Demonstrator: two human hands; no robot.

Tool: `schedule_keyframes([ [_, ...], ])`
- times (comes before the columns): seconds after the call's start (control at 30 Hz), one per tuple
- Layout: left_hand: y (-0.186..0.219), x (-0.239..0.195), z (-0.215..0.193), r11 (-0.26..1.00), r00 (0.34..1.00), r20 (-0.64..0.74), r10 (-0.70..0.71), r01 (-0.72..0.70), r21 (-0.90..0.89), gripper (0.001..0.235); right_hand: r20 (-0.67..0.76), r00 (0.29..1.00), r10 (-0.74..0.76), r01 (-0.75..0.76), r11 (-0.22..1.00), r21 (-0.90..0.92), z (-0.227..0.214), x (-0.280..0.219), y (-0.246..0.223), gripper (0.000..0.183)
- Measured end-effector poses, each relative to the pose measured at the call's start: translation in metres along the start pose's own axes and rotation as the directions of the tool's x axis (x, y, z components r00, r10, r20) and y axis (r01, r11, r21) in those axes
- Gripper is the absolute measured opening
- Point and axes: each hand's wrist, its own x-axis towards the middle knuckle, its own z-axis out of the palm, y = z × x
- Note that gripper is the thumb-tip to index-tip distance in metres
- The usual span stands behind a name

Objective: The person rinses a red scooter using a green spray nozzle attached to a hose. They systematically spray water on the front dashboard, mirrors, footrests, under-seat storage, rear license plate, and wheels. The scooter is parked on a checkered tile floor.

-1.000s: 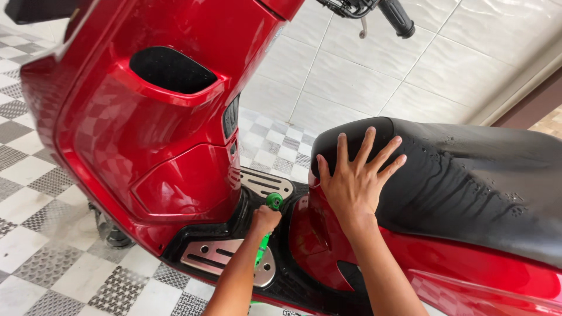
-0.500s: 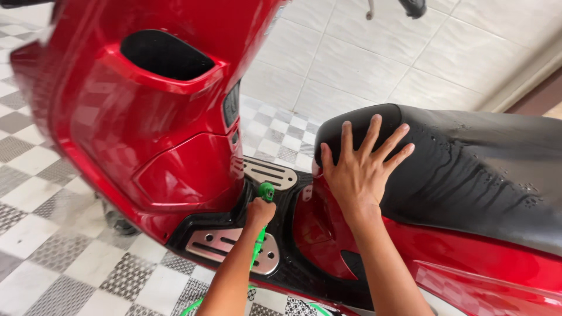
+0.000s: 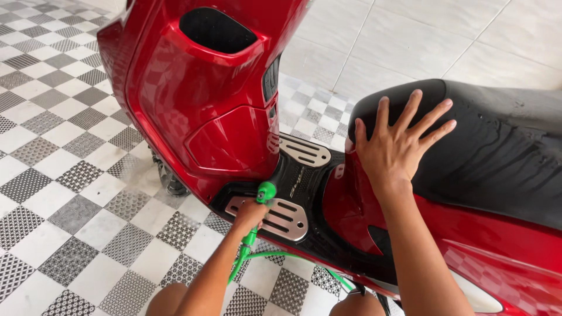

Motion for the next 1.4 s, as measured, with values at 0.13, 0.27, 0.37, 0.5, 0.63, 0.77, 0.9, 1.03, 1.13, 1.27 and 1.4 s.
schedule_keyframes([
  [0.13, -0.014, 0.014, -0.019, 0.977, 0.999, -0.004, -0.051, 0.049, -0.205, 0.015, 0.040, 0.999, 0.022, -0.020, 0.998, -0.054, 0.004, 0.001, 0.003, 0.062],
  [0.27, -0.010, 0.007, -0.029, 0.964, 0.996, 0.044, -0.075, 0.083, -0.251, 0.016, 0.042, 0.999, 0.000, 0.001, 1.000, -0.012, 0.003, 0.001, 0.003, 0.061],
  [0.37, 0.009, -0.012, -0.032, 0.940, 0.990, 0.070, -0.124, 0.140, -0.310, 0.007, -0.010, 1.000, -0.020, 0.019, 0.996, -0.085, 0.014, -0.002, 0.007, 0.061],
  [0.5, 0.009, -0.006, -0.008, 0.933, 0.978, 0.101, -0.180, 0.202, -0.299, 0.009, -0.092, 0.994, -0.052, 0.039, 0.989, -0.144, 0.020, -0.004, 0.011, 0.059],
  [0.63, 0.031, -0.022, 0.009, 0.997, 0.999, -0.003, -0.054, 0.053, -0.060, 0.017, -0.114, 0.992, -0.048, 0.029, 0.987, -0.158, 0.017, -0.003, 0.013, 0.057],
  [0.77, 0.048, -0.011, 0.023, 0.957, 0.970, -0.132, 0.202, -0.167, 0.237, 0.026, -0.105, 0.994, -0.042, 0.026, 0.989, -0.147, 0.015, -0.001, 0.014, 0.059],
  [0.9, 0.076, -0.013, 0.020, 0.888, 0.921, -0.198, 0.336, -0.239, 0.392, 0.028, -0.099, 0.994, -0.042, 0.027, 0.988, -0.155, 0.013, -0.001, 0.017, 0.059],
  [1.03, 0.096, -0.017, 0.022, 0.834, 0.908, -0.215, 0.359, -0.209, 0.511, 0.029, -0.116, 0.993, -0.034, 0.020, 0.992, -0.123, 0.008, -0.001, 0.018, 0.058],
  [1.13, 0.108, -0.005, 0.032, 0.821, 0.898, -0.231, 0.374, -0.205, 0.533, 0.029, -0.139, 0.989, -0.045, 0.023, 0.988, -0.153, 0.007, -0.002, 0.019, 0.055],
  [1.27, 0.140, 0.019, 0.046, 0.727, 0.876, -0.240, 0.417, -0.163, 0.667, 0.032, -0.135, 0.990, -0.028, 0.010, 0.992, -0.129, 0.010, 0.001, 0.021, 0.056],
  [1.4, 0.176, 0.032, 0.048, 0.673, 0.882, -0.206, 0.425, -0.155, 0.723, 0.034, -0.136, 0.990, -0.026, 0.007, 0.991, -0.132, 0.011, 0.002, 0.022, 0.056],
])
